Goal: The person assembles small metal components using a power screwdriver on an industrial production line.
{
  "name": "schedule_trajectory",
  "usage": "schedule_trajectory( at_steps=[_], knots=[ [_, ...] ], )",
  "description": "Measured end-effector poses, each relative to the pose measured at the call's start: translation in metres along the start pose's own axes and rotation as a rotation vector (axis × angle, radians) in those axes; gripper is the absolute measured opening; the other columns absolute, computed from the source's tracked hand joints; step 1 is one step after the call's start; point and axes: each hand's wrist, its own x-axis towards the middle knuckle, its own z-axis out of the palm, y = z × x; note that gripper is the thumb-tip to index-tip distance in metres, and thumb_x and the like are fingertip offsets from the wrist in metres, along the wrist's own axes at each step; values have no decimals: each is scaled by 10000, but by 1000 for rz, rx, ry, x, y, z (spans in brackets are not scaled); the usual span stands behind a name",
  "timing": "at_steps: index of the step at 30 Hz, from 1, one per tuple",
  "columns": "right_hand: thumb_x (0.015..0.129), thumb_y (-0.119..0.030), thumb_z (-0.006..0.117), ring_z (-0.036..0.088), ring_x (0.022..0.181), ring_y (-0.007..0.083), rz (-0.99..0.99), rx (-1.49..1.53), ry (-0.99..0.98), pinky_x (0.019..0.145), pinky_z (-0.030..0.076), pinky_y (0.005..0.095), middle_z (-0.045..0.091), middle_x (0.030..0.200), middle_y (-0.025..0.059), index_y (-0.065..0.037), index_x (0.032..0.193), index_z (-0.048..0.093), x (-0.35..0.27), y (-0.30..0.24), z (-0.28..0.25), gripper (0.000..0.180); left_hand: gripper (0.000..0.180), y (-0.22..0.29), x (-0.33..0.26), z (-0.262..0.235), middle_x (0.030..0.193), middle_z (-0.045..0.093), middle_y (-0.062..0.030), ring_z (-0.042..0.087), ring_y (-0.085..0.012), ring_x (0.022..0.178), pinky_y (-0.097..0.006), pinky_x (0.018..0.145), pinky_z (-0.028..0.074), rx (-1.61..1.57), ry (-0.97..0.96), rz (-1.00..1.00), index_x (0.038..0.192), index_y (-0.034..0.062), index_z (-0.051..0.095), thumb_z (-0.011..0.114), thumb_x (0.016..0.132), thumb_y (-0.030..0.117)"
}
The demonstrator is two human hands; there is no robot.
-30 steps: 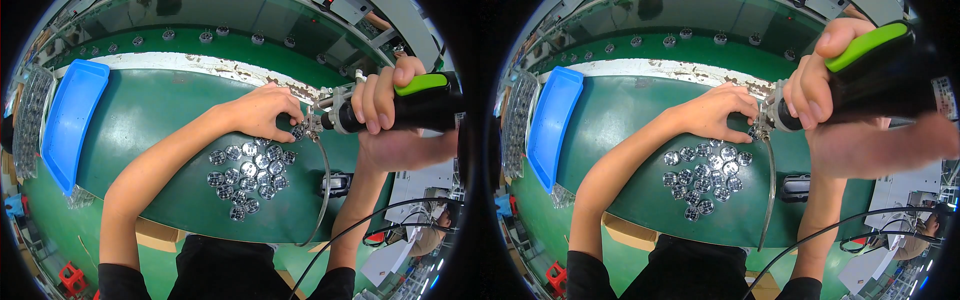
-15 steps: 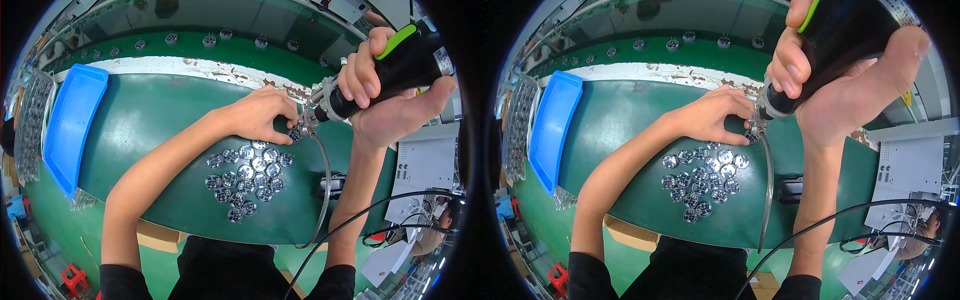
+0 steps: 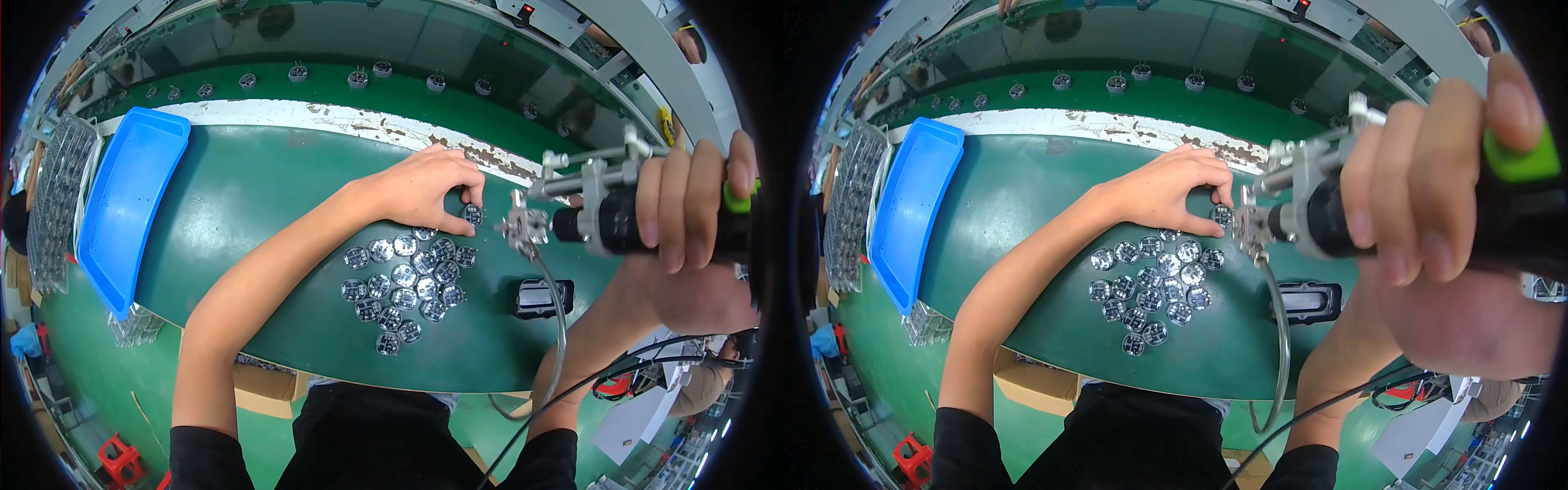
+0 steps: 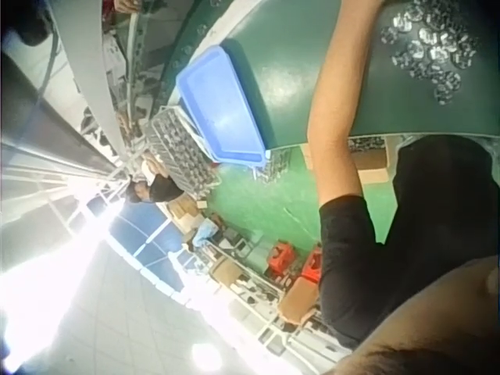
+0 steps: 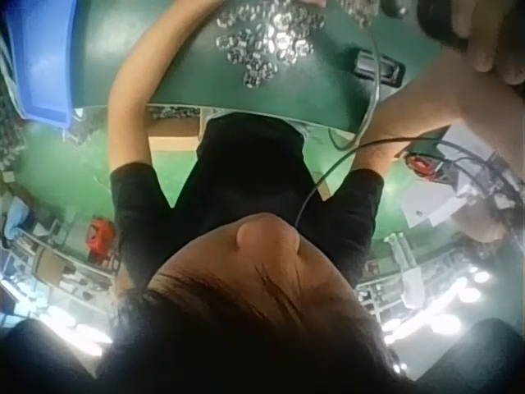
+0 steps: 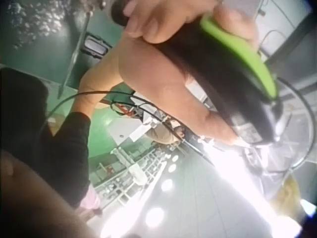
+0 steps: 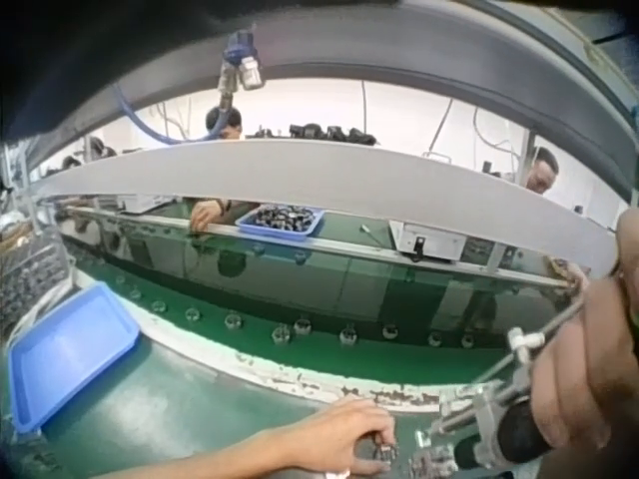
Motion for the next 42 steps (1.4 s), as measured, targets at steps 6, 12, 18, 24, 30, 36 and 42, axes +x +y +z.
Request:
schedule_trajectory(
  at_steps=[6,12,18,24,30,36,42],
  knots=[
    [832,-921,462,429,508,78,3,14,101,522,382,250,460,650,-19,-23,1118,496,1,13,9,943,370,-3,-3,1,907,597,-17,570,-221,976,-379,921,398,13,19,1,916,101,610,876,782,320],
    [802,-979,359,420,463,94,16,-78,150,474,369,257,453,597,2,-16,1043,532,6,26,1,1008,387,0,0,2,898,595,-22,565,-224,955,-379,906,400,23,18,-10,911,92,608,882,773,329],
    [802,-982,352,423,457,89,15,-96,174,468,366,248,458,590,-5,-17,1033,538,5,27,3,1009,392,1,-1,3,895,593,-23,562,-227,945,-377,904,400,21,34,1,914,93,610,881,769,337],
    [810,-977,341,411,452,93,3,-91,268,458,358,250,450,582,2,-17,1021,536,6,34,9,1002,386,1,-4,2,889,593,-22,562,-229,941,-378,906,402,26,25,-12,907,97,610,878,768,338],
    [801,-994,330,407,450,94,24,-101,231,447,347,256,444,574,5,-23,1003,529,9,37,9,1012,383,0,-6,-3,872,581,-21,561,-232,938,-381,898,404,38,32,-15,896,98,604,873,773,341],
    [789,-1029,250,414,432,132,53,-225,203,405,309,288,441,547,17,27,972,583,7,35,6,1123,372,2,10,3,883,609,-33,586,-260,945,-413,873,431,63,61,23,877,105,626,875,754,353],
    [1051,-427,615,536,533,66,-33,58,275,472,419,277,574,596,25,-29,717,551,20,64,25,524,555,-8,-17,6,1212,716,-178,657,-332,1174,-448,1032,500,-82,17,-183,1211,7,710,910,752,246]
  ],
)
